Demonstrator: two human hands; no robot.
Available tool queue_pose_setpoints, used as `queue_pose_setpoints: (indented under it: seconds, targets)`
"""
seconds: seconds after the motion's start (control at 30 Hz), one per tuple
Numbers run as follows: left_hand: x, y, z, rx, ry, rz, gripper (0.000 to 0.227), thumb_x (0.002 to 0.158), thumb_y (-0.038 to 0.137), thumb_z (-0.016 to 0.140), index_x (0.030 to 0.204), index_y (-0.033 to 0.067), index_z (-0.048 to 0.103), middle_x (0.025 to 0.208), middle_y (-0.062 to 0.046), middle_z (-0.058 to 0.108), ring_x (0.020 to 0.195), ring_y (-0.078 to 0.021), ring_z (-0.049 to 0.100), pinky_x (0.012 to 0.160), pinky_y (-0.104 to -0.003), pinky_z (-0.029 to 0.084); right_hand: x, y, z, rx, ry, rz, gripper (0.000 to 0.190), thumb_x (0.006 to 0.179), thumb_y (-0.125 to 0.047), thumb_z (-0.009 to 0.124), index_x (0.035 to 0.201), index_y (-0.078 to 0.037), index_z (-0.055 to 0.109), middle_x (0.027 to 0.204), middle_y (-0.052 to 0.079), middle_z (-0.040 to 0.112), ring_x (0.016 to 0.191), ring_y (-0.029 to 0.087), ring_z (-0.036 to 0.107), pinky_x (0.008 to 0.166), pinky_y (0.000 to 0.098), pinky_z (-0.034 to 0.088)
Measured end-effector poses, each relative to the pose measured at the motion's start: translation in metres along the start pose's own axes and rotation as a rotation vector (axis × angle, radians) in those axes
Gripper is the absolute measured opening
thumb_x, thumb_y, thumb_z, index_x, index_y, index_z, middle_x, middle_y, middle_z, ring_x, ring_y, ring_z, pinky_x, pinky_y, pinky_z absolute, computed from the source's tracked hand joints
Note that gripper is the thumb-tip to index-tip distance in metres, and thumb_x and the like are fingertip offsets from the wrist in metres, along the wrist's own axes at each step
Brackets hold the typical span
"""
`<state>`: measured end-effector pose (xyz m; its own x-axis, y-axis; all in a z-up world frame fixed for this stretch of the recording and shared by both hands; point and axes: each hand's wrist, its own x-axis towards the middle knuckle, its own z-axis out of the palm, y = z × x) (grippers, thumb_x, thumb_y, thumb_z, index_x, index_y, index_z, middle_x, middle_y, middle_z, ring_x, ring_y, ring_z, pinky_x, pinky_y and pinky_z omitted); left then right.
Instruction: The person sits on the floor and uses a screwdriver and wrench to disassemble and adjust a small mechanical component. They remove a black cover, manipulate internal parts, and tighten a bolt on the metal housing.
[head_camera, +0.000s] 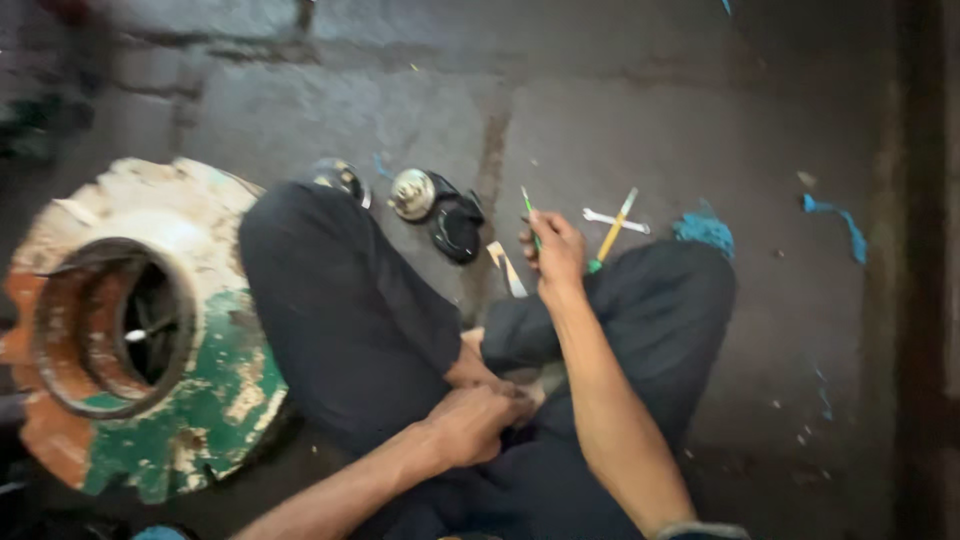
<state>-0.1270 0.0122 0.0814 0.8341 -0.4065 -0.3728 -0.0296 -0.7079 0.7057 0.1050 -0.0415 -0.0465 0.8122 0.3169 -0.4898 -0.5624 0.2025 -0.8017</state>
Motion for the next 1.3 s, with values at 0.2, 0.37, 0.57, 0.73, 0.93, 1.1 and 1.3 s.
queue_pose_setpoints:
  seconds: [0.2, 0.37, 0.57, 0.73, 0.93, 1.1, 1.3]
  targets:
    - [-0.001, 0.004, -0.007, -0.004, 0.114, 0.072, 0.065, 0.068, -0.005, 0.058, 0.133, 0.0014, 0.054, 0.131, -0.019, 0.059, 0.119, -0.0413, 0.057, 0.092, -0.055, 0.045, -0.005, -0.009, 0.000, -0.005, 0.020, 0.012, 0.019, 0.097, -0.026, 0.067, 0.100, -0.008, 0.072, 0.073, 0.003, 0.067, 0.051, 0.007, 0.054, 0.042, 0.0222, 0.036]
    - [-0.005, -0.001, -0.015, -0.082, -0.063, 0.137, 0.054, 0.076, 0.000, 0.060, 0.129, 0.0082, 0.060, 0.122, -0.016, 0.064, 0.123, -0.0375, 0.060, 0.099, -0.048, 0.048, -0.016, -0.009, 0.003, 0.016, -0.011, -0.041, 0.020, 0.099, -0.027, 0.067, 0.102, -0.008, 0.072, 0.075, 0.002, 0.067, 0.053, 0.006, 0.056, 0.044, 0.0216, 0.038]
    - [-0.019, -0.006, -0.045, -0.645, -0.136, 0.035, 0.029, 0.101, 0.011, 0.063, 0.130, 0.0113, 0.064, 0.114, -0.012, 0.072, 0.109, -0.0289, 0.070, 0.094, -0.039, 0.052, -0.028, -0.019, 0.013, 0.043, 0.028, -0.035, 0.022, 0.099, -0.027, 0.066, 0.099, -0.006, 0.072, 0.074, 0.003, 0.067, 0.053, 0.007, 0.056, 0.044, 0.0215, 0.038]
    - [-0.022, -0.016, -0.059, -0.466, -0.091, 0.236, 0.038, 0.079, 0.001, 0.073, 0.116, 0.0074, 0.067, 0.110, -0.014, 0.068, 0.104, -0.0322, 0.067, 0.088, -0.039, 0.054, -0.037, -0.031, 0.037, 0.044, 0.017, -0.151, 0.022, 0.100, -0.025, 0.067, 0.103, -0.004, 0.072, 0.076, 0.003, 0.067, 0.056, 0.006, 0.056, 0.047, 0.0212, 0.038]
    - [0.023, -0.058, -0.084, -0.331, 0.251, 0.271, 0.026, 0.083, 0.009, 0.077, 0.109, 0.0121, 0.074, 0.099, -0.012, 0.073, 0.096, -0.0321, 0.071, 0.086, -0.040, 0.056, -0.058, -0.047, 0.030, 0.095, 0.057, -0.152, 0.021, 0.098, -0.025, 0.066, 0.102, -0.005, 0.070, 0.074, 0.002, 0.064, 0.052, 0.007, 0.053, 0.042, 0.0211, 0.034]
    - [0.018, -0.082, -0.118, -0.044, -0.122, 0.089, 0.033, 0.083, 0.018, 0.073, 0.115, 0.0138, 0.070, 0.095, -0.016, 0.071, 0.094, -0.0384, 0.067, 0.080, -0.048, 0.052, -0.037, -0.046, 0.017, -0.529, 0.068, -0.199, 0.017, 0.095, -0.022, 0.069, 0.103, -0.008, 0.070, 0.076, 0.003, 0.067, 0.056, 0.011, 0.057, 0.047, 0.0259, 0.040]
    - [0.059, -0.144, -0.185, 0.228, 0.403, -0.184, 0.027, 0.093, 0.027, 0.071, 0.112, 0.0086, 0.069, 0.105, -0.024, 0.070, 0.095, -0.0439, 0.068, 0.079, -0.054, 0.054, 0.012, -0.048, 0.011, -1.686, -0.535, -0.374, 0.027, 0.078, -0.019, 0.078, 0.105, -0.012, 0.076, 0.094, 0.013, 0.074, 0.090, 0.035, 0.069, 0.073, 0.0462, 0.052]
